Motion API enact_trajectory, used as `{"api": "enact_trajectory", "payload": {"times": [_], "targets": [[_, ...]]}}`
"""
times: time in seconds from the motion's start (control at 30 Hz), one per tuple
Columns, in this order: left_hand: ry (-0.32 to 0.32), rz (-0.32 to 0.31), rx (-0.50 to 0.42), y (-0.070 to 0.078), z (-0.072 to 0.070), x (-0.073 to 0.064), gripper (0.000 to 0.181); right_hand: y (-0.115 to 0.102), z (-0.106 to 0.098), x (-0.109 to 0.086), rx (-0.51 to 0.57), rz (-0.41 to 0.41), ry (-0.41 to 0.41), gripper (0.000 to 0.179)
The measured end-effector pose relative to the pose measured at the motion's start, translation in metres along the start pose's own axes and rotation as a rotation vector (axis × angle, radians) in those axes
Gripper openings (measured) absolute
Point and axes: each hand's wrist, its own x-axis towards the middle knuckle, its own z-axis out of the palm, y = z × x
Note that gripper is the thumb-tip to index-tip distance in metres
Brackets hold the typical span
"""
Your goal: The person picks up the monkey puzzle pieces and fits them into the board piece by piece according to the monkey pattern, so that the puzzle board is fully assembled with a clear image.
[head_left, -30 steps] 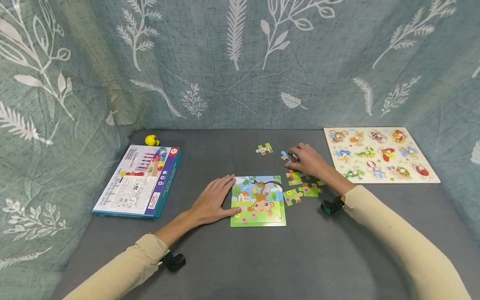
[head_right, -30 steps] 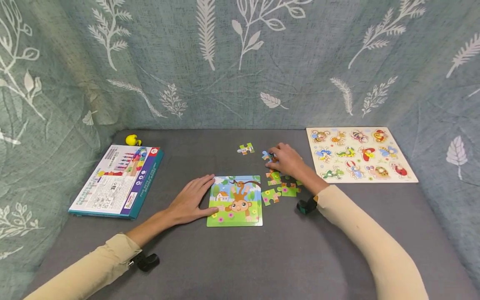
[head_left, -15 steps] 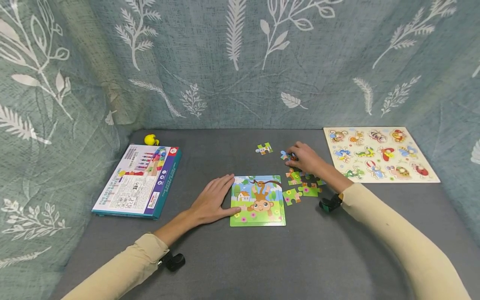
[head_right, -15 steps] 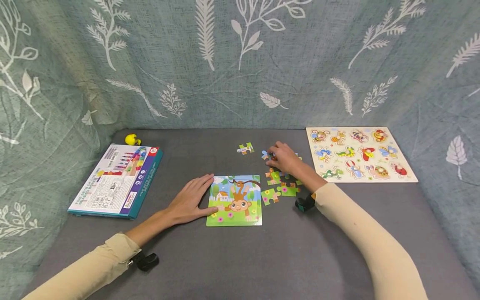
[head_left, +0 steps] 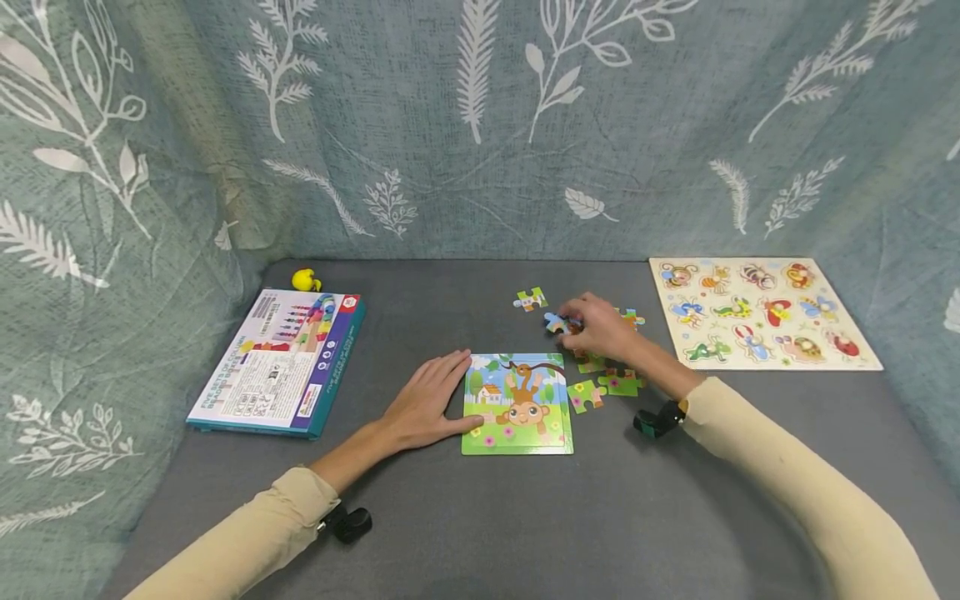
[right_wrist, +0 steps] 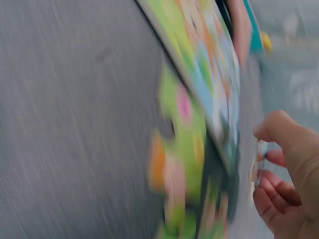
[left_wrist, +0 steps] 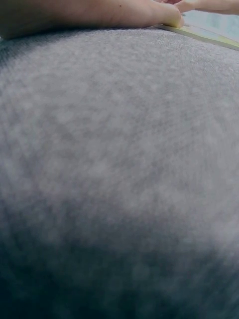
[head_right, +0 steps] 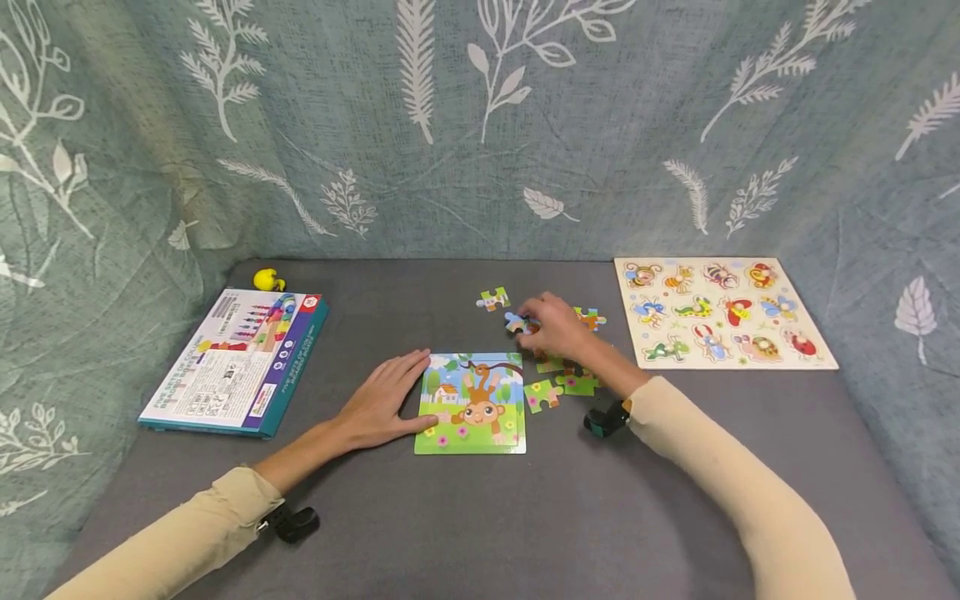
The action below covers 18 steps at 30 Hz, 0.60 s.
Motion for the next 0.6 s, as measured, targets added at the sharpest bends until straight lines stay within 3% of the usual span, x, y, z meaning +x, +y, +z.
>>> {"api": "enact_trajectory", "payload": {"times": [0.2, 0.4, 0.6], "targets": [[0.014, 0.007, 0.005, 0.001, 0.000, 0.001, 0.094, -0.041, 0.019, -0.010, 0.019, -0.251, -0.092, 0.035], [0.024, 0.016, 0.005, 0.001, -0.001, 0.001, 0.093, -0.057, 0.029, -0.011, -0.002, -0.348, -0.133, 0.029], [0.014, 0.007, 0.001, -0.001, 0.002, 0.000, 0.093, -0.057, 0.035, -0.010, -0.099, -0.436, -0.086, 0.021]]}}
